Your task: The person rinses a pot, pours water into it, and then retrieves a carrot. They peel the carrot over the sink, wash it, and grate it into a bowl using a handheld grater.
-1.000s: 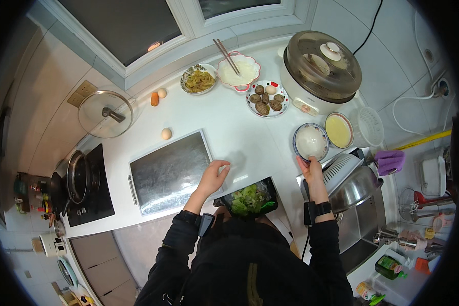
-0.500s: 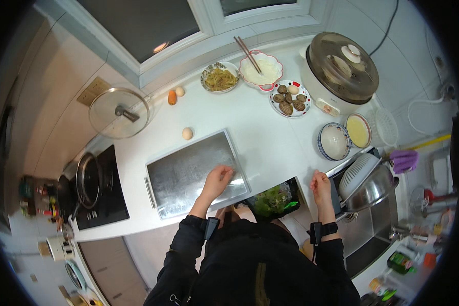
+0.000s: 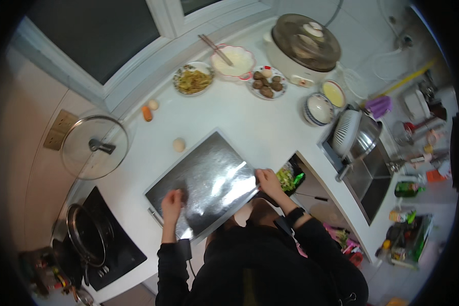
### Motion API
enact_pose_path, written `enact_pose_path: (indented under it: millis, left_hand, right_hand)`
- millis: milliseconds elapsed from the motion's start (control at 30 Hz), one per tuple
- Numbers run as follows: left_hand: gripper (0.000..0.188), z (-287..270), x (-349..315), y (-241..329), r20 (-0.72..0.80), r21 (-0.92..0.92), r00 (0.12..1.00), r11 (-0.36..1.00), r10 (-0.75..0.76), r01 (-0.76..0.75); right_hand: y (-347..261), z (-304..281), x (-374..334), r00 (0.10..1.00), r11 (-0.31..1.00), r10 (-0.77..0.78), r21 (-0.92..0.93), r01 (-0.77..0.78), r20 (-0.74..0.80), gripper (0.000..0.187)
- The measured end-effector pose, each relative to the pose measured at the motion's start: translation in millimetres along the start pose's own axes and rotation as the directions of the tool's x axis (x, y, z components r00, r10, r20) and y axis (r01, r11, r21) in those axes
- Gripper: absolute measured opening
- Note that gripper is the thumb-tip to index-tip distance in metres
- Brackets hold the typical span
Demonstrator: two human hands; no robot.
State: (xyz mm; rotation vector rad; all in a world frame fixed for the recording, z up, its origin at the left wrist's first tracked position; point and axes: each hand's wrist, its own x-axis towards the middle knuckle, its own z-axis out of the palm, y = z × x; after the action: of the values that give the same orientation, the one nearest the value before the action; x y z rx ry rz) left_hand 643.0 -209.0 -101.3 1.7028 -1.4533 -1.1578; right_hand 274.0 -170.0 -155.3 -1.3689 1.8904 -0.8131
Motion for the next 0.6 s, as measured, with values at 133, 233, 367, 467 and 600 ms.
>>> enact_pose_path:
  millis: [133, 233, 367, 467, 600]
  left_hand:
    - [0.028, -23, -23, -18, -0.082, -0.141, 0.993, 0.988, -0.081, 0.069]
    - [0.028, -23, -36, -15, -0.115, -0.186, 0.987, 0.979, -0.112, 0.089]
    - [0.027, 0, -39, 11, -0.052, -0.17, 0.996, 0.983, -0.074, 0.064]
    - [0.028, 34, -40, 37, 0.018, -0.105, 0.999, 0.993, -0.046, 0.048]
    - [0.033, 71, -54, 64, 0.079, -0.052, 0.995, 0.996, -0.066, 0.071]
  right_hand:
    - [-10, -6, 9, 0.996, 0.996, -0.085, -0.015, 0.085, -0.009, 0.046]
    - [-18, -2, 9, 0.998, 0.998, -0.06, 0.012, 0.06, -0.023, 0.043]
    - [-18, -15, 9, 0.987, 0.886, 0.129, 0.436, -0.159, 0.098, 0.028]
    - [-7, -59, 25, 0.988, 0.951, -0.077, 0.289, 0.113, -0.134, 0.02]
    - [6, -109, 45, 0.98, 0.987, -0.07, 0.128, 0.095, -0.188, 0.025]
